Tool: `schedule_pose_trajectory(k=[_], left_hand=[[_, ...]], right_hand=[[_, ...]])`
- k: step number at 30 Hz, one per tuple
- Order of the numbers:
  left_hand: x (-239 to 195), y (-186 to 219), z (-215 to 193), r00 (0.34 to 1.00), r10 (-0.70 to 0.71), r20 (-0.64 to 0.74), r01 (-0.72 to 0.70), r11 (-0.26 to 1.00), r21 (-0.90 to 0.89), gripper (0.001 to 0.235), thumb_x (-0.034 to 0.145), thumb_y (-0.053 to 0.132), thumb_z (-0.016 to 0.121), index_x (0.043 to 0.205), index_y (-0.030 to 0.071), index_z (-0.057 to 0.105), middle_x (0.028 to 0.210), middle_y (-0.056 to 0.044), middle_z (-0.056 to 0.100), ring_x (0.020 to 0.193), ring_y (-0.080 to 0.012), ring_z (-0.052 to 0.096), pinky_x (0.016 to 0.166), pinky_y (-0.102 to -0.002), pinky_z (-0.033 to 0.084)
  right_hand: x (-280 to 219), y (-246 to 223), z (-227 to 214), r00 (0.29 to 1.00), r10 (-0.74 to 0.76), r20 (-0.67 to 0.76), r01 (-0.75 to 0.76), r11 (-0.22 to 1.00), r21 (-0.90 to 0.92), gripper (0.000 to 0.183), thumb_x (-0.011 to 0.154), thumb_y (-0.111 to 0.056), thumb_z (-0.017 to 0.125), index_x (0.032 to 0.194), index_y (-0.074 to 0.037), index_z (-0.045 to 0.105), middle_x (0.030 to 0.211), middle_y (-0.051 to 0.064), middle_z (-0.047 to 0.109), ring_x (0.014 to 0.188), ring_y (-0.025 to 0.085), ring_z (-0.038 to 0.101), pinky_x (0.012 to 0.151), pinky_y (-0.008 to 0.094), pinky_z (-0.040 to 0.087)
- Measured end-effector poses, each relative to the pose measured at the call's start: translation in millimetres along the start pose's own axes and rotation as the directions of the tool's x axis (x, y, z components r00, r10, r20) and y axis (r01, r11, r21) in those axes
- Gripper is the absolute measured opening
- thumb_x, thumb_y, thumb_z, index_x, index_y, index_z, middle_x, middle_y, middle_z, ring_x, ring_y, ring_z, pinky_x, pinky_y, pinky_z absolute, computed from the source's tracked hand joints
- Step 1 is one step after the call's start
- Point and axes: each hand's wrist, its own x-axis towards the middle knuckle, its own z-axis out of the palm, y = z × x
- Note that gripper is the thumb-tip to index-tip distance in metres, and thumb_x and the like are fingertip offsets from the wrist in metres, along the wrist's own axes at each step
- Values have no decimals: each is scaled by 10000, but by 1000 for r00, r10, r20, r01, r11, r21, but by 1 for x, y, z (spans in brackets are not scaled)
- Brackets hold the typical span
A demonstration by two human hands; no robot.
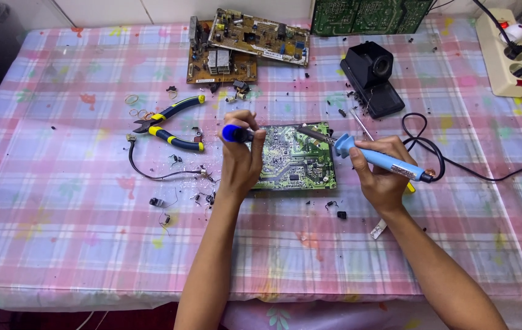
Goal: The person uses a soldering iron and a desoldering pump to remove components from a green circuit board. They repeatedly heat solder joints and use the pump to extract molten solder, working on various points across the board.
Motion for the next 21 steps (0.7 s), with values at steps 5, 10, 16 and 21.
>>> schedule_pose_trajectory(k=[5, 10, 16, 21], left_hand=[[-6, -10, 1, 989, -116, 93, 114, 993, 18, 156, 977, 213, 368, 1019, 113, 255, 1013, -120, 437, 839, -263, 501, 757, -441, 450], [-3, -5, -5, 975, -179, 134, 188, 981, -52, 186, 967, 159, 410, 1048, 87, 259, 989, -123, 476, 811, -276, 539, 742, -458, 455], [-4, -1, -6, 955, -241, 173, 262, 959, -112, 228, 956, 202, 441, 1072, 88, 281, 928, -109, 521, 798, -286, 574, 735, -496, 510], [0, 14, -4, 934, -281, 220, 308, 946, -99, 216, 945, 199, 455, 1061, 73, 323, 878, -108, 562, 762, -305, 610, 707, -513, 529]], right_hand=[[-2, 0, 4, 999, 34, 23, -34, 999, 23, 129, 834, -119, 723, 841, -5, 664, 783, 106, 556, 738, 235, 606, 727, 333, 483], [-1, -1, 5, 998, 45, 36, -46, 999, 25, 137, 839, -130, 718, 836, -7, 657, 787, 109, 558, 737, 232, 603, 724, 327, 476], [2, -5, 6, 997, 57, 52, -59, 998, 26, 153, 843, -150, 713, 837, -6, 661, 758, 110, 547, 705, 238, 594, 709, 334, 479], [5, -15, 12, 997, -41, 62, 49, 990, -129, 115, 833, -159, 716, 791, -57, 684, 725, 79, 579, 647, 245, 603, 650, 325, 484]])
